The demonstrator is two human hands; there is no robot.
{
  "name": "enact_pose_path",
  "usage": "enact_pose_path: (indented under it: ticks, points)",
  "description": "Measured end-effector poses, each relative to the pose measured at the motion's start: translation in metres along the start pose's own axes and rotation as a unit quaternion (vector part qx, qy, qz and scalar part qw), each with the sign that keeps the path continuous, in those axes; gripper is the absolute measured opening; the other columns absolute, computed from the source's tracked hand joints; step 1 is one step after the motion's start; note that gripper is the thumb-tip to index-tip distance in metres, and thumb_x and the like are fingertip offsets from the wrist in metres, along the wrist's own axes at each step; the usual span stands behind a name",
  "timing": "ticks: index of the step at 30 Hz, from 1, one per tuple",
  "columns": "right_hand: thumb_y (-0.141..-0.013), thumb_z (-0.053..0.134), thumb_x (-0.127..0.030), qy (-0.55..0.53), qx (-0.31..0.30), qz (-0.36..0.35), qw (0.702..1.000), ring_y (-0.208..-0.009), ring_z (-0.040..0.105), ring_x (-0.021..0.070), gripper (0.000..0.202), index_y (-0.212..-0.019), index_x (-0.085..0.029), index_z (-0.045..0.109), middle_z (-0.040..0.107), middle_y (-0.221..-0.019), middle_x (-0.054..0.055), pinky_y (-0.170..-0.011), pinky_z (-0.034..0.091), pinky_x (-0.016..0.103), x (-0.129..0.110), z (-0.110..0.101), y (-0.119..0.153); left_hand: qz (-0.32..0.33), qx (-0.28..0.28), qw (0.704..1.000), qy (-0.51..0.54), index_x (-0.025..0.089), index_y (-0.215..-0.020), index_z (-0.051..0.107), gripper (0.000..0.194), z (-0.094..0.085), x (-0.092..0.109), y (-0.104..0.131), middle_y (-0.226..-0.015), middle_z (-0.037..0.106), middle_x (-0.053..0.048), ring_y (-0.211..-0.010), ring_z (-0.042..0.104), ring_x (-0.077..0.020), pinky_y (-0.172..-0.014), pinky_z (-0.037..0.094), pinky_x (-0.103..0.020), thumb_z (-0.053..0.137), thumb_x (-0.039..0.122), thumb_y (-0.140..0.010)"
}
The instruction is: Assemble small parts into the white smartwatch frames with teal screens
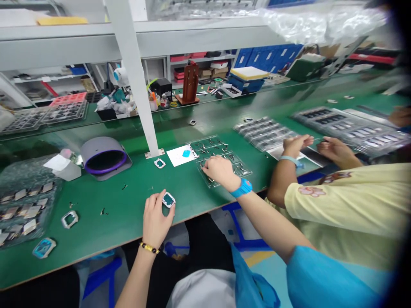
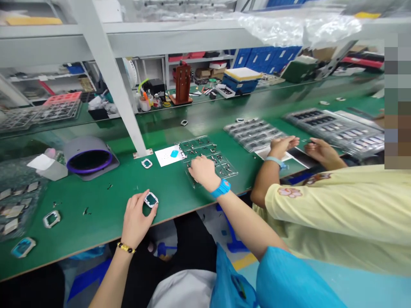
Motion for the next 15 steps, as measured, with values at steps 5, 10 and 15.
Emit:
enact_pose_path:
  ticks: [5, 10, 15]
  points:
    - [-0.087, 0.057, -0.014, 0.012, 0.000, 0.000, 1.000, -0.098, 0.068, 0.0310, 0.022, -0.082, -0.011, 0.078, 0.076, -0.095, 0.019, -0.078, 0.048, 0.035, 0.003, 0.000, -0.007, 0.011, 0.007, 1.000, -0.027, 0.021, -0.141, 0.057, 0.051, 0.001, 0.002, 0.001, -0.124, 0.061, -0.013, -0.115, 0.057, -0.0314, -0.102, 0.051, -0.051, 0.069, 0.031, -0.093]
    - [-0.095, 0.053, -0.020, -0.008, 0.055, -0.047, 0.997, -0.101, 0.064, 0.0294, 0.025, -0.089, -0.014, 0.077, 0.075, -0.096, 0.014, -0.079, 0.046, 0.035, -0.006, -0.017, 0.012, 0.014, 0.049, 0.997, 0.059, 0.022, -0.139, 0.058, 0.048, -0.009, -0.002, 0.003, -0.135, 0.058, -0.013, -0.128, 0.055, -0.0285, -0.113, 0.046, -0.048, 0.071, 0.030, -0.094]
    - [-0.094, 0.061, -0.022, -0.204, 0.115, -0.197, 0.952, -0.093, 0.063, 0.0232, 0.014, -0.086, -0.020, 0.072, 0.073, -0.090, 0.005, -0.081, 0.048, 0.033, -0.056, -0.038, 0.059, -0.006, 0.058, 0.976, 0.211, 0.023, -0.130, 0.065, 0.033, -0.019, -0.006, 0.006, -0.123, 0.066, -0.010, -0.108, 0.066, -0.0202, -0.098, 0.055, -0.036, 0.065, 0.027, -0.098]
Point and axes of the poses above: each hand's wrist, its own y-axis away from the middle knuckle, its own z-axis out of the palm, x = y × z, the point moved 6 cm from there along -y, towards the middle knuckle
